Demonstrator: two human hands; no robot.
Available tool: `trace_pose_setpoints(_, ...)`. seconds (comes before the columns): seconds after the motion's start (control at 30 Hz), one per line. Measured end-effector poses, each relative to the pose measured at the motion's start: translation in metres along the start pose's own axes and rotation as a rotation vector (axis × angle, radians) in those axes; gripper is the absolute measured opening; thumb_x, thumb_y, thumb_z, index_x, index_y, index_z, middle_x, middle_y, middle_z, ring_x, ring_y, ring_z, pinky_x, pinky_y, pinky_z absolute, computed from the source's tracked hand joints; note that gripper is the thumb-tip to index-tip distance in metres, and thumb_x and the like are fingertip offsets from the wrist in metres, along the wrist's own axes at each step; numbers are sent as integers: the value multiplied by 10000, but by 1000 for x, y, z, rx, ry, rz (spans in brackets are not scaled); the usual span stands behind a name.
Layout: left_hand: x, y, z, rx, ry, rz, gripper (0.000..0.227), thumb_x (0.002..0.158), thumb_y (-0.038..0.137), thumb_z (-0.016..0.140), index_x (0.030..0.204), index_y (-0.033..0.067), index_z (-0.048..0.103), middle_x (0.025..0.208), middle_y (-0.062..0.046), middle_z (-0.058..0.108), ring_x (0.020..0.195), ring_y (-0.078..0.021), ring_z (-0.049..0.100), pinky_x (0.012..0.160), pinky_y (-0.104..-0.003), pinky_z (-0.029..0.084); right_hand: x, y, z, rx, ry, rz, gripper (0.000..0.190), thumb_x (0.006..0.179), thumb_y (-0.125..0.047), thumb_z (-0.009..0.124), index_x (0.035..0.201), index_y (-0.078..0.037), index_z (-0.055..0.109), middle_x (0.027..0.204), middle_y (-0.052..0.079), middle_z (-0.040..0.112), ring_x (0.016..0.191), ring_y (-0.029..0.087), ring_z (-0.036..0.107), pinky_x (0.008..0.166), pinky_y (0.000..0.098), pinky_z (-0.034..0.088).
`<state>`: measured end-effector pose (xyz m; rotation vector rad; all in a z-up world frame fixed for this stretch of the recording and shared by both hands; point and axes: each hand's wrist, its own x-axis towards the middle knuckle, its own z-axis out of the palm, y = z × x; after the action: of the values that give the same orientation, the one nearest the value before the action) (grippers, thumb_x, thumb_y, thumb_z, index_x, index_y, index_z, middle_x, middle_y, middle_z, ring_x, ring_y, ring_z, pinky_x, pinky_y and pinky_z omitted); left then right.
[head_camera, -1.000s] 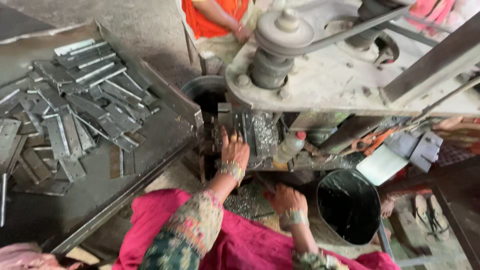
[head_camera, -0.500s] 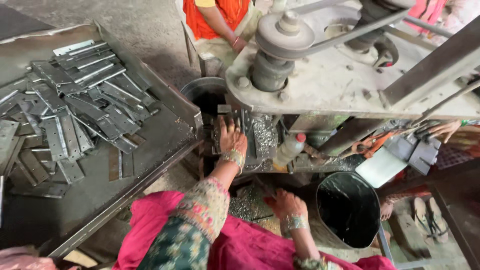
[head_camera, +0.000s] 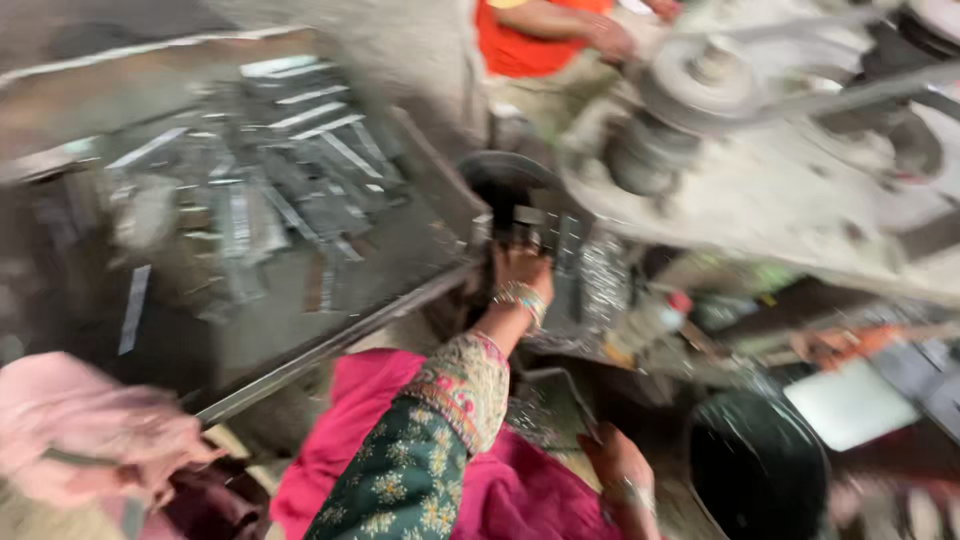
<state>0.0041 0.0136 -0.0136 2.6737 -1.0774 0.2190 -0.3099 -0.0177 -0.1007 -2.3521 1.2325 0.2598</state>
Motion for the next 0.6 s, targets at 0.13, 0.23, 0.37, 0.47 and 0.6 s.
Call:
trace_pose_setpoints(0.13, -46, -69, -19, -296, 54, -81, 341, 828, 341, 692, 1138, 201, 727, 1121, -106, 742, 1099, -317, 672, 1062, -621, 405, 0, -2, 1, -263, 131, 83, 562, 936, -653, 512, 1271, -227, 661, 1101, 154, 777, 1084, 382, 732, 938, 496, 581)
trace_pose_setpoints(0.23, -71, -155, -47, -112, -16, -365, 307, 952, 430, 652, 1157, 213, 720, 1085, -102, 753, 1058, -309, 703, 957, -499, 535, 20, 6, 21, -206, 105, -3, 557, 871, -616, 606, 1249, -212, 671, 1062, 173, 771, 1044, 392, 738, 905, 509, 585)
trace_pose_setpoints(0.37, -60, -232, -73, 104, 161, -749, 722, 805, 568, 740, 1319, 86, 586, 1397, -180, 547, 1254, -370, 549, 982, -509, 482, 54, 18, 42, -78, 45, -110, 529, 798, -563, 729, 1175, -192, 717, 991, 192, 778, 998, 390, 759, 875, 512, 601)
trace_pose_setpoints(0.47, -30, -246, -60, 92, 14, -814, 913, 769, 653, 740, 1451, 103, 483, 1501, -208, 385, 1351, -459, 414, 1024, -587, 423, 61, 27, 61, -88, 151, -53, 556, 737, -547, 781, 1173, -206, 731, 953, 180, 785, 961, 370, 775, 866, 498, 609)
trace_pose_setpoints(0.6, -15, -256, -13, 168, -77, -786, 617, 904, 450, 630, 1445, 194, 479, 1523, -117, 343, 1384, -515, 356, 947, -733, 412, 66, 42, 65, -43, 250, -195, 524, 700, -510, 784, 1114, -194, 732, 868, 166, 788, 861, 332, 782, 779, 464, 620)
